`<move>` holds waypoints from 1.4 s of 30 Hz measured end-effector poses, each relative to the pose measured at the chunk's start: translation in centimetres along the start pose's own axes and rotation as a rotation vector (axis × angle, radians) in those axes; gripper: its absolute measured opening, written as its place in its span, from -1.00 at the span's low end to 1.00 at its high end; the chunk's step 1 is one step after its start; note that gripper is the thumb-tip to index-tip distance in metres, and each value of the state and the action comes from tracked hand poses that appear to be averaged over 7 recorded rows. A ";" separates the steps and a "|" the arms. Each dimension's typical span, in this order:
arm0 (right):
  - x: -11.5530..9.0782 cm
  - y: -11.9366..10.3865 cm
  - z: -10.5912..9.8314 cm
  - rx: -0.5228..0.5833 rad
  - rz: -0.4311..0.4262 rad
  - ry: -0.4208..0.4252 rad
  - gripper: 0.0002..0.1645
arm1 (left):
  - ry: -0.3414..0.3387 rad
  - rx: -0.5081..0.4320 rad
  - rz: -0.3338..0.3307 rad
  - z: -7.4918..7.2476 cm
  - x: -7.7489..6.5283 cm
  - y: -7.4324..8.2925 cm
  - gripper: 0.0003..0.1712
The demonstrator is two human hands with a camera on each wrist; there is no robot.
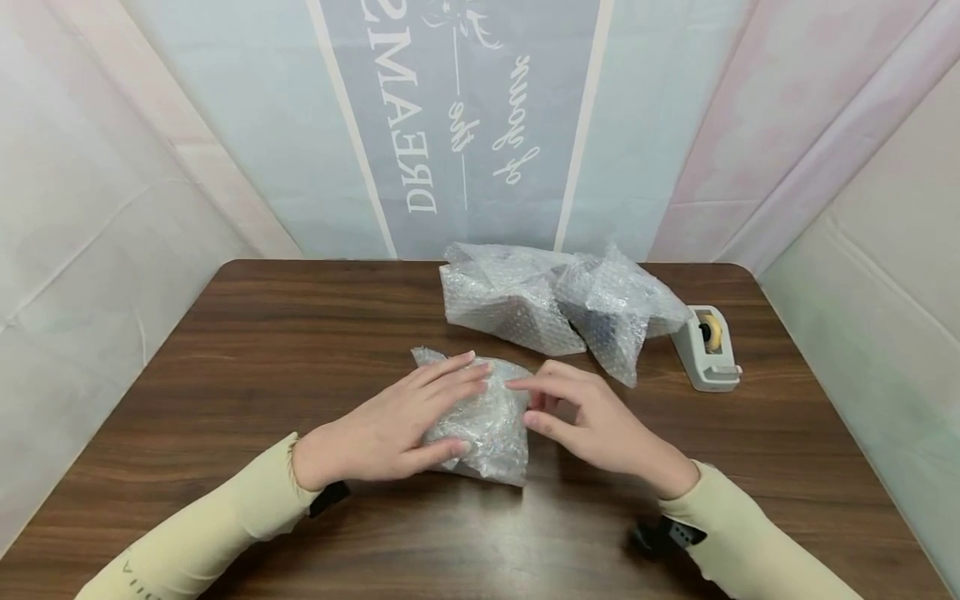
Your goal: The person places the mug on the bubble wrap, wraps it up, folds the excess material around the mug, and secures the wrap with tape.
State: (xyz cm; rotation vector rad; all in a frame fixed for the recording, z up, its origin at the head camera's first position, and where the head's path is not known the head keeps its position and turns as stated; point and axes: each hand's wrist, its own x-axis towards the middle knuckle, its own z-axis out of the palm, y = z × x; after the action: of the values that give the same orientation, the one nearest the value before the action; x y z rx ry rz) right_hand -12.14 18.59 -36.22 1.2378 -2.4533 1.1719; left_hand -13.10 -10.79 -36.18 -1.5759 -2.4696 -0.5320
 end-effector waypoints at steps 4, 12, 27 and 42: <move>-1.3 0.2 -0.1 0.087 0.113 0.017 -0.58 | 0.071 -0.045 0.032 -0.3 -0.2 -0.1 -0.31; -3.4 0.0 1.0 0.387 0.350 -0.225 -0.28 | 0.123 0.075 0.149 -0.2 -0.7 0.9 -0.22; 0.4 0.2 4.6 0.505 0.369 -0.274 -0.08 | 0.030 0.372 0.007 -0.2 -3.4 1.8 0.18; 4.4 1.3 6.3 0.423 0.345 -0.233 -0.15 | 0.154 0.603 -0.206 -0.1 -4.1 0.0 -0.22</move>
State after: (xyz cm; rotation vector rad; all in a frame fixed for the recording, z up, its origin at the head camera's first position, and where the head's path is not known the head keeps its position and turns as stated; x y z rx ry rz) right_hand -14.66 11.92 -39.31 1.1222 -2.7656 1.8085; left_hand -11.29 -14.31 -37.39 -1.0144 -2.3683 0.0754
